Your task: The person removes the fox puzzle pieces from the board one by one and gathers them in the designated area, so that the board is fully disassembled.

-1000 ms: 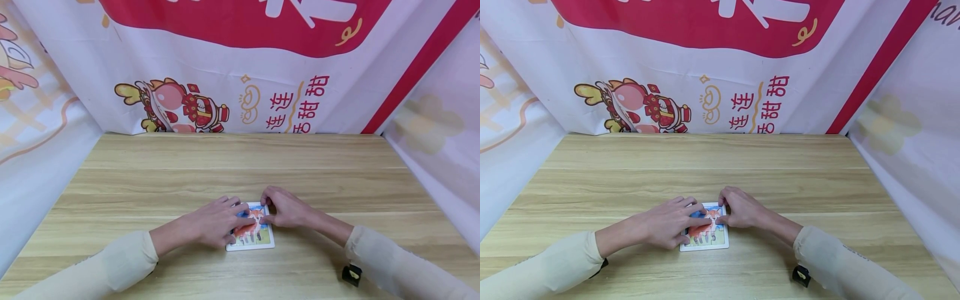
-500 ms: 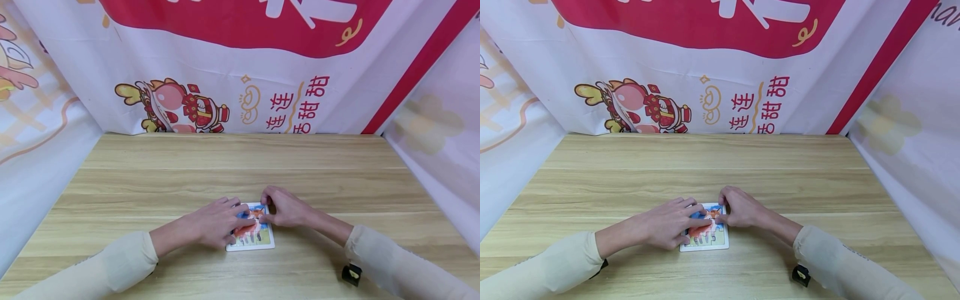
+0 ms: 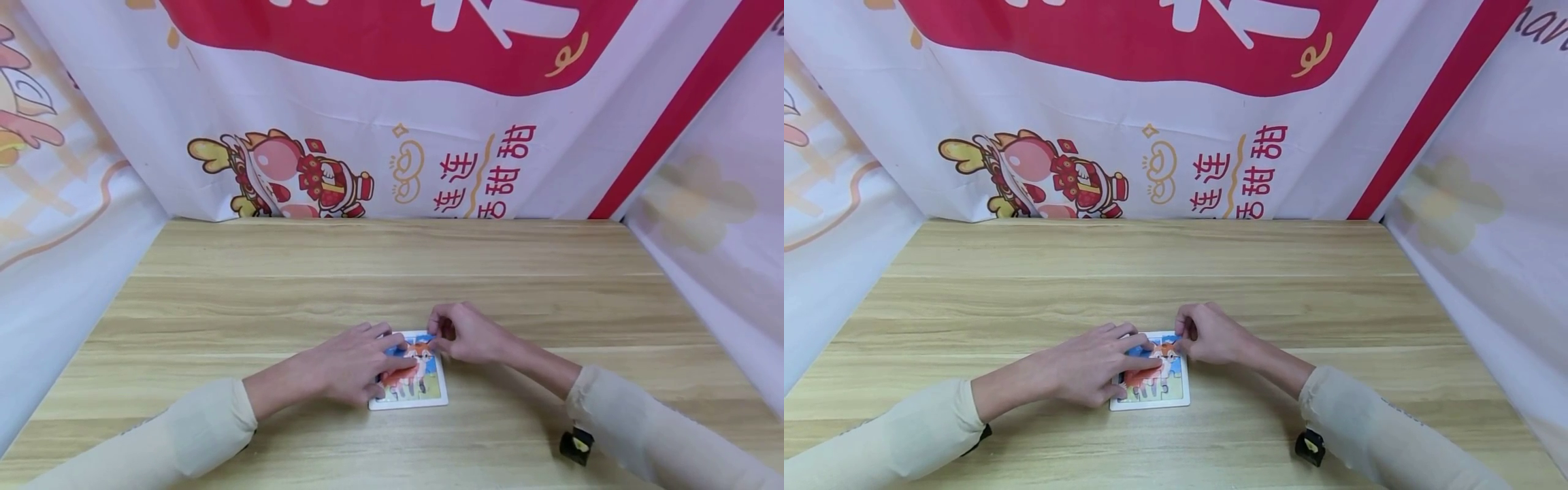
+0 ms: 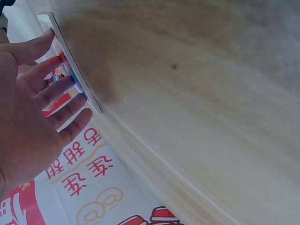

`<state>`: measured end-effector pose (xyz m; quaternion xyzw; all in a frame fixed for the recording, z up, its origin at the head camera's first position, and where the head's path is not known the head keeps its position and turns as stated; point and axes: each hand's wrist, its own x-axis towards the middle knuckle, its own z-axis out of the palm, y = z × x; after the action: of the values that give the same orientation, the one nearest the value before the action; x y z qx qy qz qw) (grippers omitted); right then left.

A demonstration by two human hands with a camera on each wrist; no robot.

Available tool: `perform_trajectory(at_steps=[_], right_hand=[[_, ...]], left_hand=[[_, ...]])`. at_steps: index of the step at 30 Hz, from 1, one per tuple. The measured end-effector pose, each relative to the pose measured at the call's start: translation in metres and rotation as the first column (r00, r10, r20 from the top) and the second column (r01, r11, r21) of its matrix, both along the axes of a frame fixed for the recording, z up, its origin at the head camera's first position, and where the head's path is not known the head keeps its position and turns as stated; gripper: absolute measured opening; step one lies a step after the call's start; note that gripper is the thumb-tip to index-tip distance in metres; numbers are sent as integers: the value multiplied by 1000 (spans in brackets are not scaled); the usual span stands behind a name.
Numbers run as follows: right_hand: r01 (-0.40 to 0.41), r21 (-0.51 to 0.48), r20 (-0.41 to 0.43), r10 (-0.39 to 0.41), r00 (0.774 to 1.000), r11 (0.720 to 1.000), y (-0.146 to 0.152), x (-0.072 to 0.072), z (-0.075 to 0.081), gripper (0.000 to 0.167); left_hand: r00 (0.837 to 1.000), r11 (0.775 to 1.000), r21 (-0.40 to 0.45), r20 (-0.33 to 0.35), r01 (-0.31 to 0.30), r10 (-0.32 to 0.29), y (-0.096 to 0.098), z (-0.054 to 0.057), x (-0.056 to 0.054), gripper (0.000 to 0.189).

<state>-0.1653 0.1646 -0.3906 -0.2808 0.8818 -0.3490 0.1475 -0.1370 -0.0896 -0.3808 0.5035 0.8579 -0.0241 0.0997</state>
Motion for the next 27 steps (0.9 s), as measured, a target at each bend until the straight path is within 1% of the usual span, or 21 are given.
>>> perform_trajectory(at_steps=[5, 11, 18, 22, 27], right_hand=[[0, -23, 4, 0, 1000, 1000, 1, -2, -1, 12], [-2, -61, 26, 3, 1000, 998, 3, -3, -3, 13], [-5, -49, 46, 7, 999, 999, 4, -4, -3, 12], [3, -53, 63, 1, 998, 999, 3, -4, -2, 12], [18, -87, 94, -10, 996, 996, 5, -5, -2, 13]], left_hand=[[999, 999, 31, 33, -6, 5, -2, -2, -1, 59], [999, 999, 50, 54, -8, 6, -3, -2, -1, 59], [995, 996, 82, 104, -20, 11, -7, -4, -2, 59], [994, 996, 86, 107, -22, 12, -9, -5, -3, 60], [996, 996, 87, 88, -9, 1, -9, -6, -4, 60]])
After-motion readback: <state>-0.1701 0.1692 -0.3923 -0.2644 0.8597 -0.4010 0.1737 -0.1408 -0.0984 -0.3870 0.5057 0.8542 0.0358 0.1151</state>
